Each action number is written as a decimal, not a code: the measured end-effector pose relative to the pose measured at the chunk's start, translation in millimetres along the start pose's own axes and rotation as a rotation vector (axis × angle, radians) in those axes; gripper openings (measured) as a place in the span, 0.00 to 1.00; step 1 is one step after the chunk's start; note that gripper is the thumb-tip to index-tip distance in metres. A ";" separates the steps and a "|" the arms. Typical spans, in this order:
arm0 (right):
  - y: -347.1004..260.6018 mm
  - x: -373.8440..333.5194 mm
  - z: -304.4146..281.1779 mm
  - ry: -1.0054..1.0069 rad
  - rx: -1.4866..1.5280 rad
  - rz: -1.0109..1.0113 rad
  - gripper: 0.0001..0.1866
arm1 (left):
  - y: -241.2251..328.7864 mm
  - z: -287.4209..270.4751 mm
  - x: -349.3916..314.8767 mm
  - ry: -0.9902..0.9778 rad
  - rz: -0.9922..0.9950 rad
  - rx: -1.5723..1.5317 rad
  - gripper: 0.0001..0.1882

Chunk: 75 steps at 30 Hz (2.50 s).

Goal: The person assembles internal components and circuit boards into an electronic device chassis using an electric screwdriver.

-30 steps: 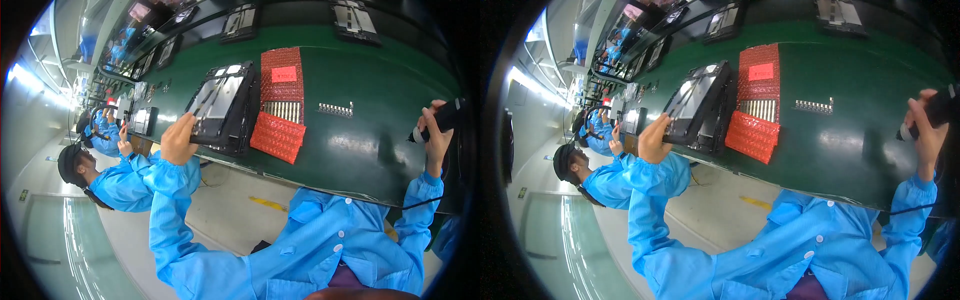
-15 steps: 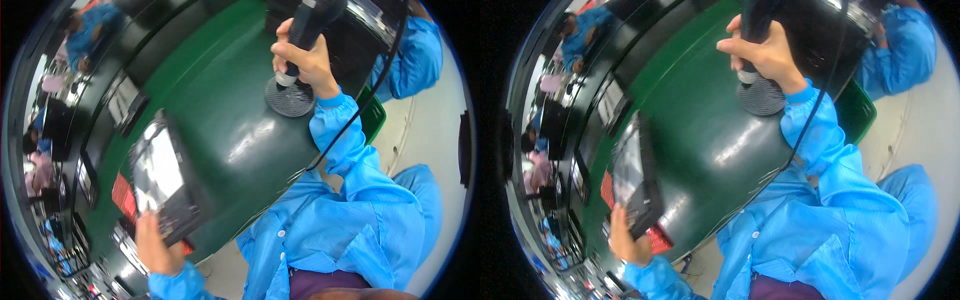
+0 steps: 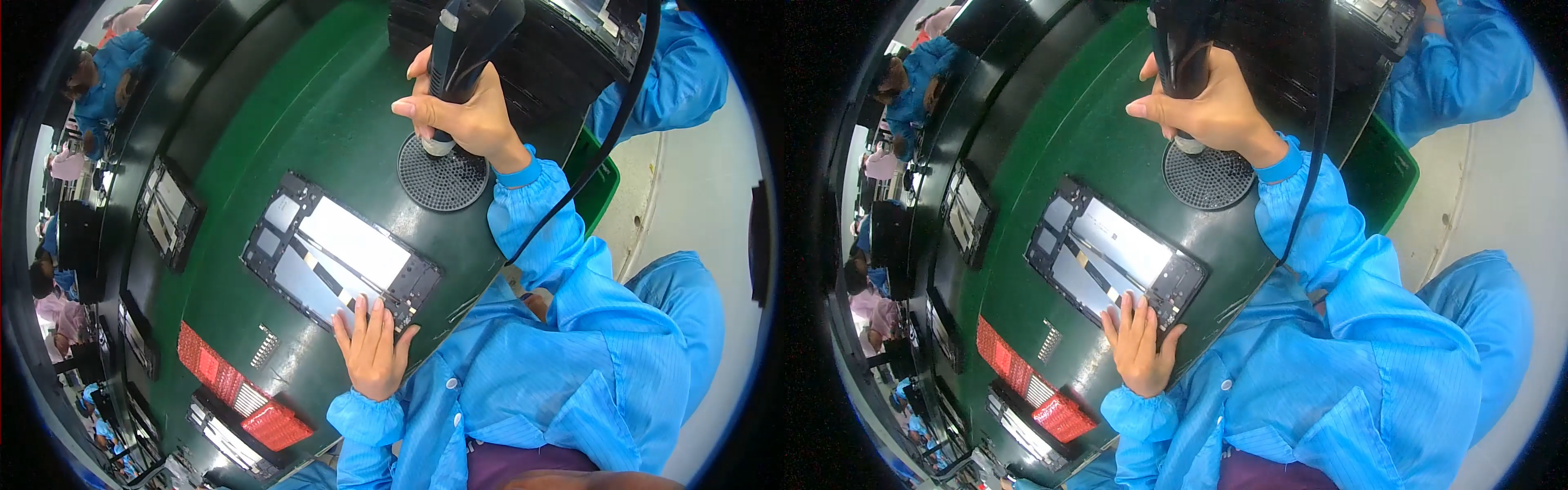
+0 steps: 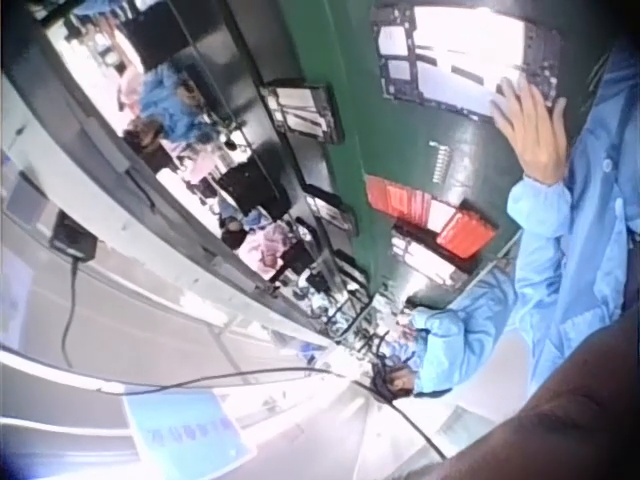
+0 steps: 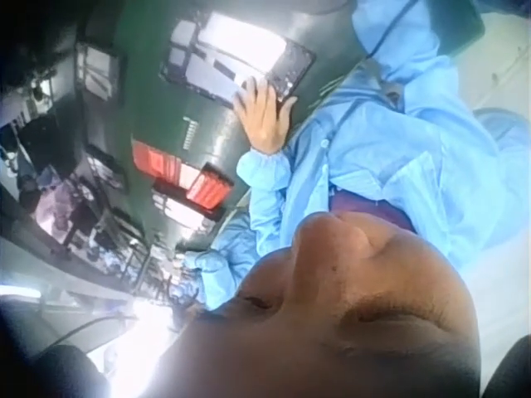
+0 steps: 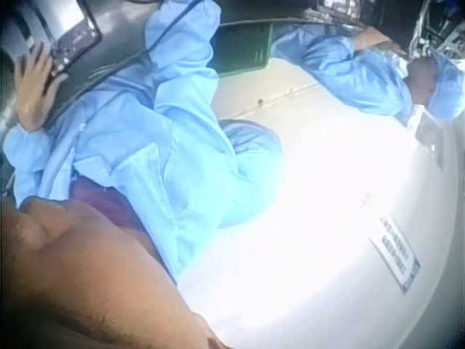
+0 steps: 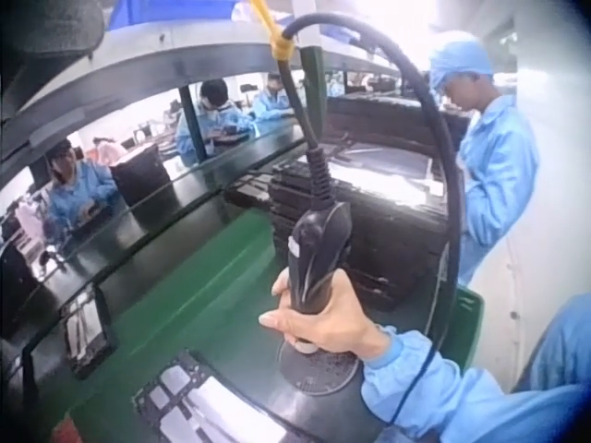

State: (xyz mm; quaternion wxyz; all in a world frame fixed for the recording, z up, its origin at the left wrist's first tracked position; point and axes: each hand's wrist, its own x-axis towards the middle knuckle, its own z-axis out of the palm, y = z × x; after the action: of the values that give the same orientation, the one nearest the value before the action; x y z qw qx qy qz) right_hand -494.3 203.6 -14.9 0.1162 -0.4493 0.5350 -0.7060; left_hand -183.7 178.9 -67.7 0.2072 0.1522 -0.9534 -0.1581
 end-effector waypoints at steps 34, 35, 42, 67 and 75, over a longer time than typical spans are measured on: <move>17.1 -1.4 10.6 -0.028 -0.026 0.011 0.16 | -51.8 -56.7 -41.4 0.582 -0.861 -0.414 0.06; 18.8 -1.6 12.8 -0.027 -0.025 0.022 0.15 | -54.0 -63.9 -49.1 0.589 -0.871 -0.399 0.06; -1.0 -4.6 2.6 0.024 -0.010 0.013 0.14 | -55.8 -75.8 -58.3 0.555 -0.892 -0.593 0.10; -34.1 11.1 200.1 -0.413 0.283 0.002 0.17 | -116.4 -46.2 71.4 0.160 -0.880 -0.957 0.10; -24.7 5.3 209.4 -0.423 0.256 0.144 0.18 | -130.4 -51.6 74.7 -0.030 -0.944 -1.030 0.07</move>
State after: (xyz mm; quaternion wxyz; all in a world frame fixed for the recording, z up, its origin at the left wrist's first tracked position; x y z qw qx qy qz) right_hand -330.7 73.8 14.0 0.3314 -0.5295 0.4354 -0.6483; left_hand -196.4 22.2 -44.8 0.1490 0.4304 -0.5917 -0.6652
